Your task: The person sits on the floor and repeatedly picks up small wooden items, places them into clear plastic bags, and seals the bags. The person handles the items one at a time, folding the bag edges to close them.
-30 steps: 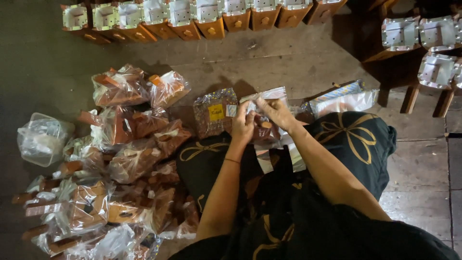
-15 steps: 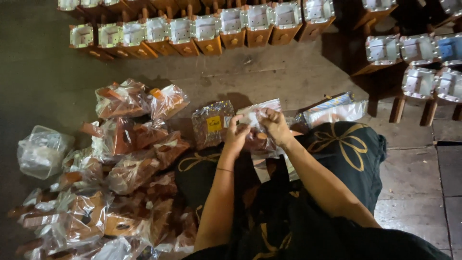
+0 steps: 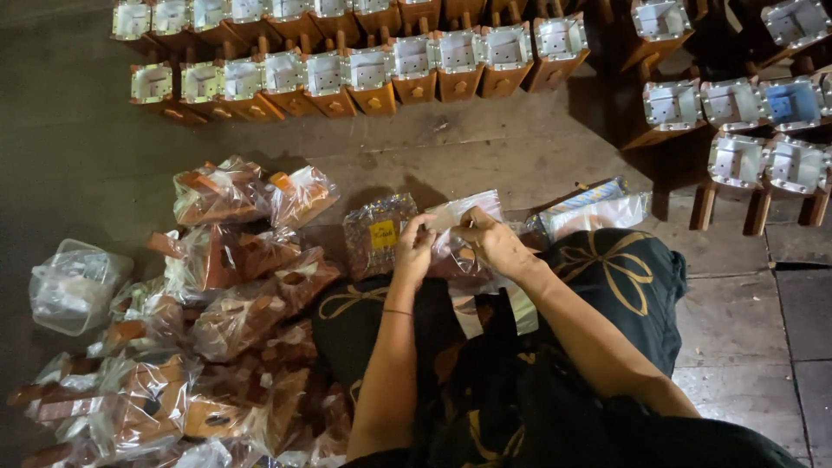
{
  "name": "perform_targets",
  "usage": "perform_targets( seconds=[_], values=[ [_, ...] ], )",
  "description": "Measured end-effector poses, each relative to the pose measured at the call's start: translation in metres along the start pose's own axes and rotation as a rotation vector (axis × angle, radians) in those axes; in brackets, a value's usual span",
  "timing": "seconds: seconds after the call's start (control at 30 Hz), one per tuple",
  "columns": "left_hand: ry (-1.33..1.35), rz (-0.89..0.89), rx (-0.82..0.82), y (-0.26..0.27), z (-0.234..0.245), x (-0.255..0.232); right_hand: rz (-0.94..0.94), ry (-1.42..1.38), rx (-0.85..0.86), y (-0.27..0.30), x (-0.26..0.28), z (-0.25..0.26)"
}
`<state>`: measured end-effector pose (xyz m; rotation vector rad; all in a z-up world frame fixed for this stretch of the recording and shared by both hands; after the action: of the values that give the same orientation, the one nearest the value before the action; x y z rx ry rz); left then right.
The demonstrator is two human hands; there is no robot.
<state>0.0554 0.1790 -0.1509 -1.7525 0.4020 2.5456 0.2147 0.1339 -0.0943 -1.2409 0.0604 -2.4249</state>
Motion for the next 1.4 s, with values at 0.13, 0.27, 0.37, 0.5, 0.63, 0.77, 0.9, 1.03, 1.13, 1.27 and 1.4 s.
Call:
perform_targets(
  seconds=[0.13,0.27,0.37,0.5,0.63,0.77,0.9,1.03,1.13,1.27,1.4],
  values=[
    [-0.24,-0.124,0.147,0.004,-0.01,-0.022,0.027,-0.066,-0.128,0.003,-0.009,-0.002],
    [-0.455,-0.222,0.07,-0.011,-0.018,0.006,0.035,-0.332,-0.233,0.0,-0.01,0.003],
    [-0.671,-0.206,-0.038,-0.007,-0.009,-0.002,-0.065,-0.509,-0.342,0.001,-0.024,0.002],
    [-0.726,-0.084,-0.022,-0.007,0.0,0.018,-0.123,-0.489,-0.448,0.026,-0.043,0.008],
    [-0.909,-0.065,-0.158,0.006,0.011,0.027,-0.694,-0.107,-0.49,0.075,-0.076,0.007],
    [-1.017,-0.235,-0.4,0.02,0.038,0.015,-0.943,-0.146,-0.486,0.126,-0.188,-0.047],
    [-1.031,-0.27,-0.414,0.027,0.044,0.019,-1.034,-0.13,-0.435,0.138,-0.177,-0.042],
    [-0.93,-0.424,-0.49,0.037,0.047,0.018,-0.878,-0.176,-0.471,0.112,-0.109,-0.014],
    [-0.724,-0.441,-0.402,0.038,0.047,-0.001,-0.732,-0.348,-0.541,0.107,-0.109,-0.006],
    [-0.183,-0.366,-0.079,0.046,0.029,-0.054,-0.661,-0.592,-0.599,0.095,-0.117,-0.005],
    [-0.084,-0.204,0.032,0.041,-0.001,-0.041,-0.368,-0.501,-0.62,0.057,-0.088,0.012]
  ],
)
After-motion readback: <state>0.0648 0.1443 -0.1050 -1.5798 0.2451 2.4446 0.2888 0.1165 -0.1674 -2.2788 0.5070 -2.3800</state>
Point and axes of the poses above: each hand's wrist, its own y-axis away from the middle knuckle, its own z-axis out of the back of the hand, x = y × z, the point moved 10 cm from there along -y, towards the middle knuckle, and after that the axes turned 10 degrees about -y, right-handed, at the moved point
